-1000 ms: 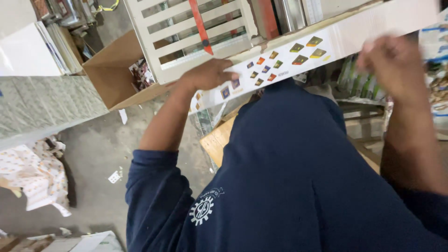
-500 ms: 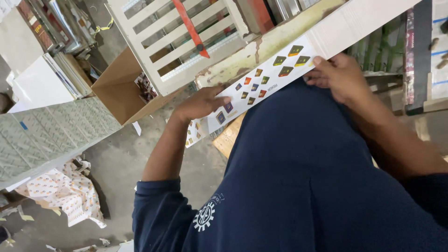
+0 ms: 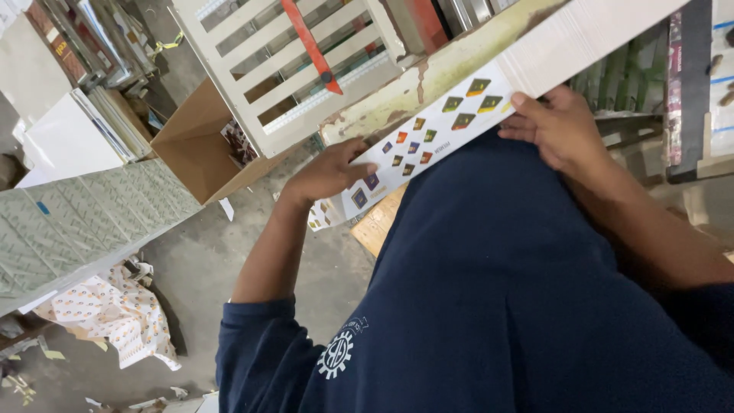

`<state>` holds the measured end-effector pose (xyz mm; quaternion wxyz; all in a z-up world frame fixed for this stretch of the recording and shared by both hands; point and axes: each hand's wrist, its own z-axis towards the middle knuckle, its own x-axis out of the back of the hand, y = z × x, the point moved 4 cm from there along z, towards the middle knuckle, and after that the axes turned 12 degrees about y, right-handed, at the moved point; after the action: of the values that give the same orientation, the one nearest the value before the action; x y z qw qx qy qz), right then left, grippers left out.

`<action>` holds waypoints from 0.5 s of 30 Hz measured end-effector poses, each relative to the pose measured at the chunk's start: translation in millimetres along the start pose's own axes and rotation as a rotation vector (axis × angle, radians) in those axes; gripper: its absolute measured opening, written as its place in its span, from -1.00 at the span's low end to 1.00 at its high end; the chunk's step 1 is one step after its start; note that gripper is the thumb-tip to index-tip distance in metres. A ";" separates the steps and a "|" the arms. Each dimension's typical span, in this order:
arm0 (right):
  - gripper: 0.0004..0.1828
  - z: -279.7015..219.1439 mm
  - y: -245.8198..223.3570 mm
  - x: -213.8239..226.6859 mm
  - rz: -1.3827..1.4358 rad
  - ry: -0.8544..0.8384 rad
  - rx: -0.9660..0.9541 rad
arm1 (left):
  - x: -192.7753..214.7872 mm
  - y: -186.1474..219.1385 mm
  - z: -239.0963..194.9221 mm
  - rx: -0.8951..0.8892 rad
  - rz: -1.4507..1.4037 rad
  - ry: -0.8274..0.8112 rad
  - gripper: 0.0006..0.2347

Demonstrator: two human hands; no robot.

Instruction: Inspects and aligns a stack of long printed paper sheets in a print shop.

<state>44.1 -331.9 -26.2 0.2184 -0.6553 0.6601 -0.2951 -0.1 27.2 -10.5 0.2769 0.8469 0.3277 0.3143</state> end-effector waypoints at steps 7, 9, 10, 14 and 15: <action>-0.64 -32.7 -40.9 48.2 0.253 0.098 0.206 | 23.0 103.7 -21.1 -0.210 0.051 0.220 -0.70; -0.70 -50.9 -81.3 70.2 0.259 0.199 0.369 | 31.1 148.1 -19.9 -0.371 0.124 0.314 -0.69; -0.70 -25.9 -72.6 113.1 0.254 0.195 0.396 | 33.3 169.3 -13.5 -0.390 0.121 0.334 -0.69; -0.67 20.4 -135.3 231.6 0.101 0.168 0.697 | 45.4 267.4 7.2 -0.691 0.167 0.479 -0.65; -0.68 24.0 -164.8 247.7 0.117 0.193 0.543 | 49.9 292.2 11.8 -0.775 0.154 0.521 -0.66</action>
<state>170.3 -575.2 92.0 0.3384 -0.5026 0.6116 -0.5088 149.0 -124.2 196.6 0.4570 0.5960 0.1808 0.6350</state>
